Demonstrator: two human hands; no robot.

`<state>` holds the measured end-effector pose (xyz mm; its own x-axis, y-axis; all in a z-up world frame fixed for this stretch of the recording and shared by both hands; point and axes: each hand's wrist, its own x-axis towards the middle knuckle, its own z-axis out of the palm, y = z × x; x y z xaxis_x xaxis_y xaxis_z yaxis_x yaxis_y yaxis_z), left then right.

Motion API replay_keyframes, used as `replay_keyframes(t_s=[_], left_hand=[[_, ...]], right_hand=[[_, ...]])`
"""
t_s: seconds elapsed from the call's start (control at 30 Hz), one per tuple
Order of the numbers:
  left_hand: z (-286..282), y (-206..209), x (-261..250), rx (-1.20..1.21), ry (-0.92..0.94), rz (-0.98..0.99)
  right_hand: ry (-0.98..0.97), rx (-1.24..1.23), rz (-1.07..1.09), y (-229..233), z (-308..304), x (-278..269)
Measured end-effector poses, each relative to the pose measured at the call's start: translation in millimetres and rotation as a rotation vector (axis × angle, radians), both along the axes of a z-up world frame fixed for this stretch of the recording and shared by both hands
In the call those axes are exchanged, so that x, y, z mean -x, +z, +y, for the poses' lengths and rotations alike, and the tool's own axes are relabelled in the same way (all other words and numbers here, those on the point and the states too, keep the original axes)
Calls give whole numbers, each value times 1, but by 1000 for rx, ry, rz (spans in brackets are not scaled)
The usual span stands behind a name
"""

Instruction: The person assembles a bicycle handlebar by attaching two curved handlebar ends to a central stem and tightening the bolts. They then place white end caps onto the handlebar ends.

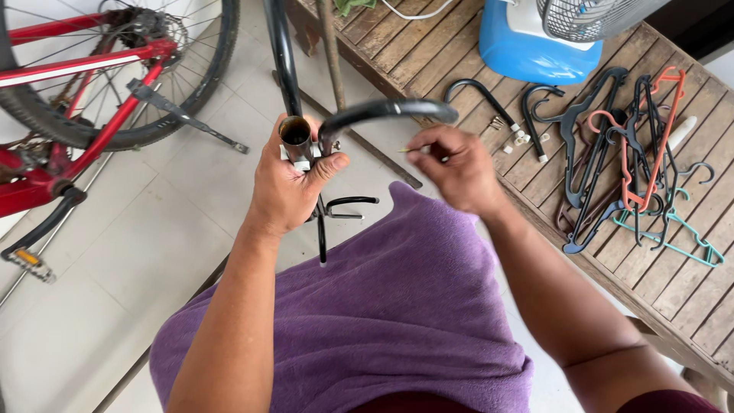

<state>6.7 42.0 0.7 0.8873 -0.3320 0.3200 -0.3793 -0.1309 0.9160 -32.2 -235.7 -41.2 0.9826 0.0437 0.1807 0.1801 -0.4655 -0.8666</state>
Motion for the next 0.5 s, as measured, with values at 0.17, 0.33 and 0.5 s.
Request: replay_keyframes(t_s=[0.17, 0.33, 0.5], left_hand=[[25, -4, 14, -64, 176, -47], [49, -7, 24, -82, 214, -26], [47, -14, 23, -102, 199, -83]], right_hand=[[55, -167, -111, 33, 82, 7], [127, -86, -191, 47, 115, 8], [169, 24, -284, 52, 130, 9]])
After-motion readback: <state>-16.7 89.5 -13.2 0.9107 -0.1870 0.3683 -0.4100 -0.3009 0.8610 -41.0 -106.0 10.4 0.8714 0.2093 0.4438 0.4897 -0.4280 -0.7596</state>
